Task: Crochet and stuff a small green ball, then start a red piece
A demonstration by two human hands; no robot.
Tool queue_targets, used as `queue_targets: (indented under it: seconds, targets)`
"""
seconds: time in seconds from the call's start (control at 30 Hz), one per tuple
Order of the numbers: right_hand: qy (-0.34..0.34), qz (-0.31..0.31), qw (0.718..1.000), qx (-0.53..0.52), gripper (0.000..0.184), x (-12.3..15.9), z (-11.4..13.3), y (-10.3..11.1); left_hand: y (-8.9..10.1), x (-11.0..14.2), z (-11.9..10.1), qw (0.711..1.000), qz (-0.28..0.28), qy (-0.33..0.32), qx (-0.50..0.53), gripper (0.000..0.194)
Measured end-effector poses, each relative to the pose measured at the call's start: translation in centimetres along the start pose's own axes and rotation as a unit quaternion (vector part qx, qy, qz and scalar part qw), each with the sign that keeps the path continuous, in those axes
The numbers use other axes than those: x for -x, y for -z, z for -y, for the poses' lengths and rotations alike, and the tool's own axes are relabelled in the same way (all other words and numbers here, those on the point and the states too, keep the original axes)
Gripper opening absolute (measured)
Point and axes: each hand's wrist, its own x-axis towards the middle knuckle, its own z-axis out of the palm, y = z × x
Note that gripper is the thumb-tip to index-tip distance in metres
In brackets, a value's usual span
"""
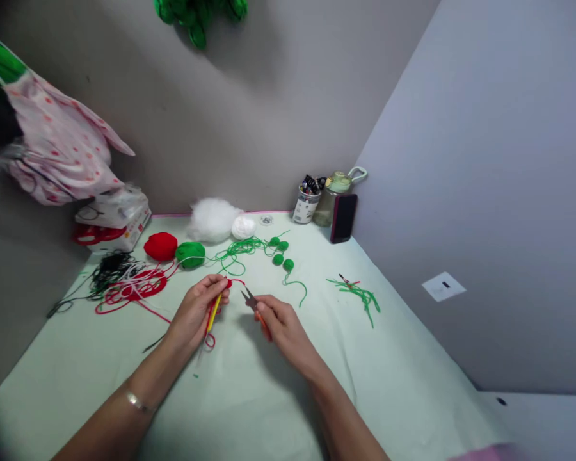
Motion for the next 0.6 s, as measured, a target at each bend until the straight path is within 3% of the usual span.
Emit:
queue_targets:
  seconds: [0.1,0.33,0.6]
  targets:
    - [0.006,-0.025,1.000,0.018,0.048,-0.3,-0.2,-0.1,-0.6,0.6,0.1,1.000,0.015,-0.005,0.003,0.041]
    - [0.051,-0.107,0.989,0.090,0.034,-0.4,-0.8,-0.8,-1.8,1.7,0.7,0.999,0.044,-0.016,-0.001,0.037]
    - [0.060,-0.185,0.970,0.149,0.040,-0.4,-1.5,0.2,-2.1,2.1,0.5,0.998,0.043,0.012,0.042,0.027]
